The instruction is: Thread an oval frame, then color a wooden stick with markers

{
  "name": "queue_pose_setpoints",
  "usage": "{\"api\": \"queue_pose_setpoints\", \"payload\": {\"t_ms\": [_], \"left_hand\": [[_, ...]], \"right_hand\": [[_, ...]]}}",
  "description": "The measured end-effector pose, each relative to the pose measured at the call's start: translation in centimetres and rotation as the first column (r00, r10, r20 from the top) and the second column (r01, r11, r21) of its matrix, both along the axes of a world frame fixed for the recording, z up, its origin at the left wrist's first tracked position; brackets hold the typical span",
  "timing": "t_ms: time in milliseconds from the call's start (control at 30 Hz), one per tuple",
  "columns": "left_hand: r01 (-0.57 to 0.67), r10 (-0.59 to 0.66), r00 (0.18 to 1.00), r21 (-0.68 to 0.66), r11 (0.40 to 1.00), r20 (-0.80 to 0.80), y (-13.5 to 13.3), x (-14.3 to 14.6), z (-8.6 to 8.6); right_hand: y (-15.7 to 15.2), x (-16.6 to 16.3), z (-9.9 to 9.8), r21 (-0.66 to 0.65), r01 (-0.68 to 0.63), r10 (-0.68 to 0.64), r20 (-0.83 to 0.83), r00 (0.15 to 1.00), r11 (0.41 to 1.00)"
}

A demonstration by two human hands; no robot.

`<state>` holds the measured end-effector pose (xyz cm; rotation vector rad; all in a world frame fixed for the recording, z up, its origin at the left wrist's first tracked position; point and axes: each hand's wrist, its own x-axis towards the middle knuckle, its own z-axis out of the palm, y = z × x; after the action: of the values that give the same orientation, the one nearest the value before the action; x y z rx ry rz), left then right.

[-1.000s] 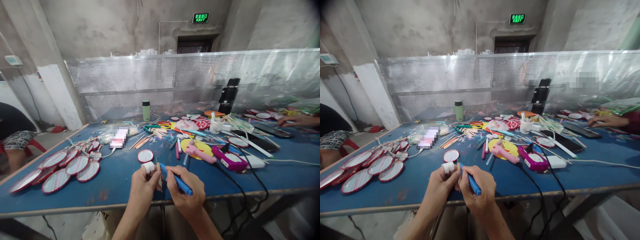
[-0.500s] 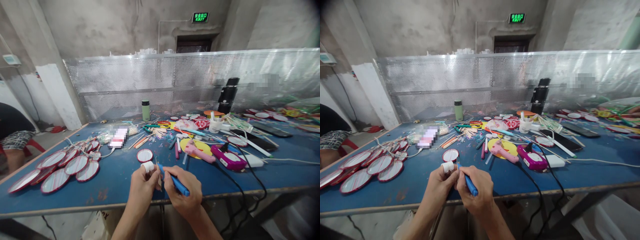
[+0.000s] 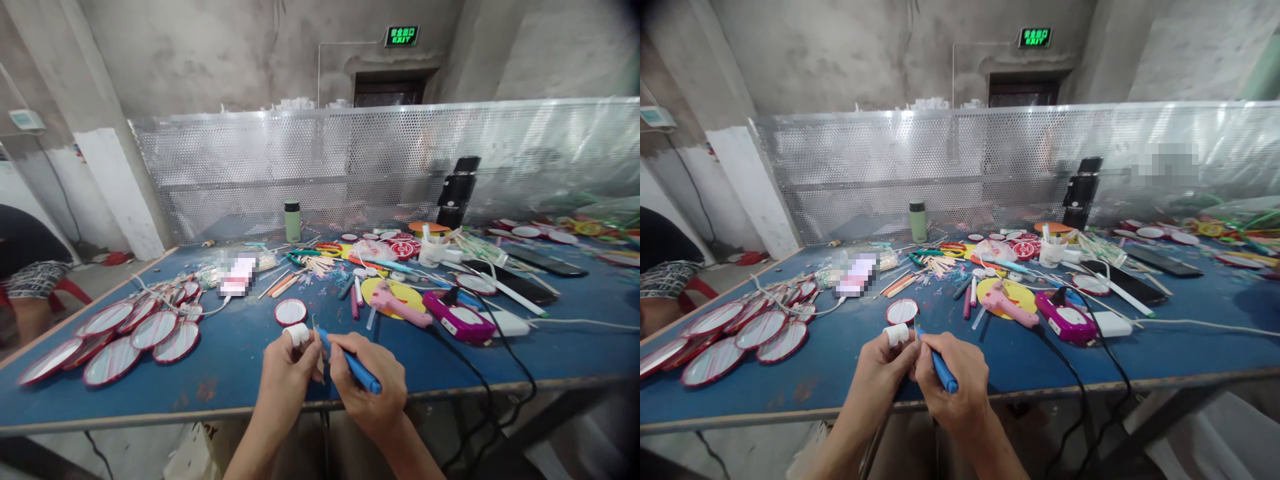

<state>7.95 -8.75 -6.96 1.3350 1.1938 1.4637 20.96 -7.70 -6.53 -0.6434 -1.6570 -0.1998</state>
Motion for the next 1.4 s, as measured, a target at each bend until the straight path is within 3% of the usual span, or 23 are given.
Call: {"api": "queue_pose_setpoints", "payload": {"t_ms": [1400], "left_hand": [[-0.018, 0.018, 1.0, -0.009, 1.0, -0.025, 0.11, -0.08, -0.01]], "right_hand": [[-0.01, -0.08, 0.21, -0.019, 0.005, -0.006, -0.009, 1.0, 1.0]]}}
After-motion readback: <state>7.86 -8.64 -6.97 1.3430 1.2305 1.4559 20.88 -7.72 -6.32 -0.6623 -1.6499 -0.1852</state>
